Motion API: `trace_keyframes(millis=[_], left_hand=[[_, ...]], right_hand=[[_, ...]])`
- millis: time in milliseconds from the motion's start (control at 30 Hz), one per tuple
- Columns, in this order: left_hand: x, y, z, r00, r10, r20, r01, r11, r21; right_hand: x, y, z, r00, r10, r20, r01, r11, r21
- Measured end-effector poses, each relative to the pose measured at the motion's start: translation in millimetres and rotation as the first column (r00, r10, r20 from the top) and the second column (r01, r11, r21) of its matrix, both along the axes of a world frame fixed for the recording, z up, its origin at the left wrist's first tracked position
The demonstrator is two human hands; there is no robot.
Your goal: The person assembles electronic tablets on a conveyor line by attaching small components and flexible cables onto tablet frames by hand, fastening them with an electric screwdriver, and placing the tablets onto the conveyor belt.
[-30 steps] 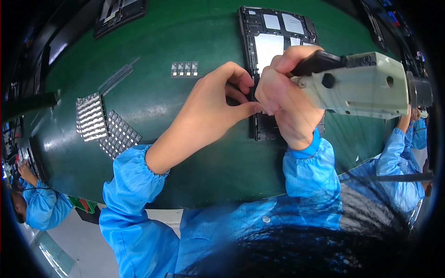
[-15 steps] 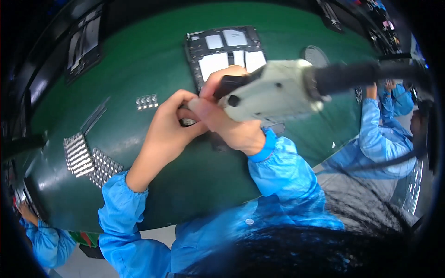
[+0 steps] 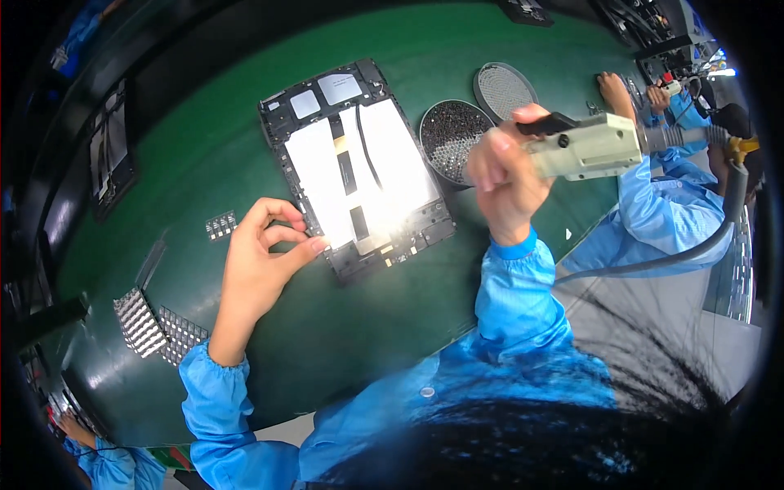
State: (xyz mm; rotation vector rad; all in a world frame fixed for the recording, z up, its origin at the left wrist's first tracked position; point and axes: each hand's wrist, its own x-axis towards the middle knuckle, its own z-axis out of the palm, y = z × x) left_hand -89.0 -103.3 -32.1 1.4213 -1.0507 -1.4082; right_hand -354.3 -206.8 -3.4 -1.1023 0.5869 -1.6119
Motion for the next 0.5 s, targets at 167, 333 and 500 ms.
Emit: trace_keyframes(millis=[167, 333, 500], left_hand=[[1, 0, 4, 1.0, -0.006, 0.017, 0.006, 1.0, 0.026], [-1, -1, 5, 0.999, -0.002, 0.042, 0.001, 1.0, 0.028], [-3, -3, 6, 0.999, -0.008, 0.038, 0.007, 1.0, 0.018]], right_hand=[[-12, -10, -7, 1.0, -0.028, -0.002, 0.028, 0.999, -0.042], [-7, -11, -14, 0.999, -0.002, -0.051, 0.001, 1.0, -0.025], [-6, -16, -18, 0.994, -0.032, -0.104, 0.032, 0.999, -0.005]])
